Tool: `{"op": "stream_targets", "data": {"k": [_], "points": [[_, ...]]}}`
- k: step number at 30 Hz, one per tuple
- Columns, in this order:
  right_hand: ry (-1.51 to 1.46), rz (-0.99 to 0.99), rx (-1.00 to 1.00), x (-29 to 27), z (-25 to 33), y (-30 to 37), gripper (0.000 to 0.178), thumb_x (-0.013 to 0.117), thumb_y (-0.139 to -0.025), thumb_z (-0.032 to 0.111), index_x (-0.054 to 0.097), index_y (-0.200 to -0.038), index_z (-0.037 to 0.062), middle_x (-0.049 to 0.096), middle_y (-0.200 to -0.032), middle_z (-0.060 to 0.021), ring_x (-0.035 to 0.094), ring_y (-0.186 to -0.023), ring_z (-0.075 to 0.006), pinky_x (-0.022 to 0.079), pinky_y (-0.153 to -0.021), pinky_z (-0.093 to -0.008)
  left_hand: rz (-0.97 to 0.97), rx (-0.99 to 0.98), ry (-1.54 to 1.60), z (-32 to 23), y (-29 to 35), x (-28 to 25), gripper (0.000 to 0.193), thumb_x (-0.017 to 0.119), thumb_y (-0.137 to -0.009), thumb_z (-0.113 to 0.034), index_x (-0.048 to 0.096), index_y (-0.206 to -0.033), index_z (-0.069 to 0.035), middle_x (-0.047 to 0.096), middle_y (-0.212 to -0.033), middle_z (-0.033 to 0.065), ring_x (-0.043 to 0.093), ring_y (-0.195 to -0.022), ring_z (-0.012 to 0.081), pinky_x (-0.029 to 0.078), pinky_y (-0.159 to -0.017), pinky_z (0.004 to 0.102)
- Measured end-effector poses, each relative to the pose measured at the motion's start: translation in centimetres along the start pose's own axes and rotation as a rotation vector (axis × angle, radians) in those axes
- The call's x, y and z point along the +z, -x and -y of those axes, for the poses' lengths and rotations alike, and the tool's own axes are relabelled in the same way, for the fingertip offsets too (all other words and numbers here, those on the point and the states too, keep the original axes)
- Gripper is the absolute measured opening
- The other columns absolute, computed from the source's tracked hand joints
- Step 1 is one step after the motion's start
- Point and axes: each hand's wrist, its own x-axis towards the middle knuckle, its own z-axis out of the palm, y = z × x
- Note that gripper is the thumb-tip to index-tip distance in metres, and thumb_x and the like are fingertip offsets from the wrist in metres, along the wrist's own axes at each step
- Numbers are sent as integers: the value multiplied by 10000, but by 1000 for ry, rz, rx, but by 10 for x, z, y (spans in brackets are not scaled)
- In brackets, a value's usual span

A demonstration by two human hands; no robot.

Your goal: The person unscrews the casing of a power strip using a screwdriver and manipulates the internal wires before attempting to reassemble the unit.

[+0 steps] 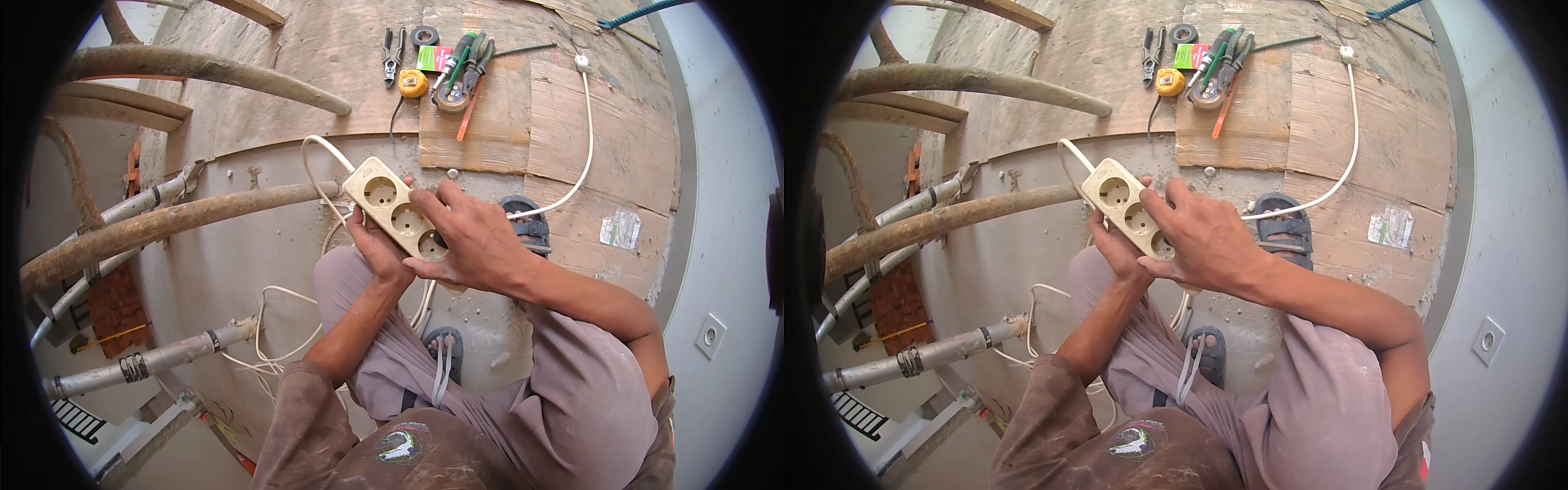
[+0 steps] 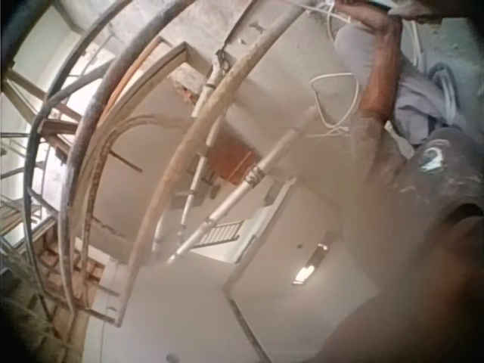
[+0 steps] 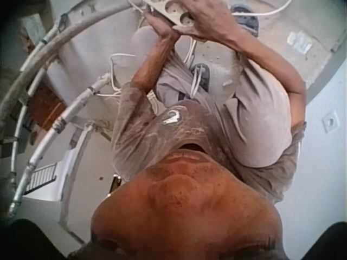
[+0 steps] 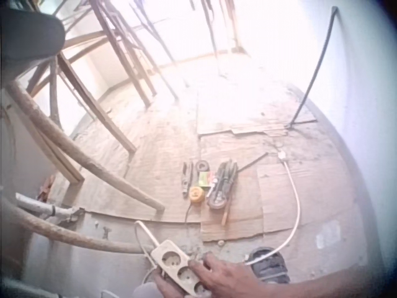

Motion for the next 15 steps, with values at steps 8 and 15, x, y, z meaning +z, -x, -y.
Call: {"op": "stream_targets", "data": {"k": [8, 15], "points": [[-36, -77, -63, 4, 0, -2, 728, 775, -699, 402, 448, -1229, 24, 493, -917, -161, 624, -769, -325, 522, -598, -417, 7, 33, 47, -3, 0, 0, 601, 182, -956, -448, 501, -1276, -52, 578, -1221, 115, 559, -1118, 257, 454, -985, 406], [-74, -67, -39, -4, 6, 0, 737, 774, -696, 424, 479, -1244, 28, 511, -949, -161, 616, -796, -335, 526, -644, -409, 81, 53, 40, -2, 2, -3, 597, 195, -951, -442, 492, -1283, -45, 581, -1212, 117, 568, -1104, 260, 468, -968, 404]]}}
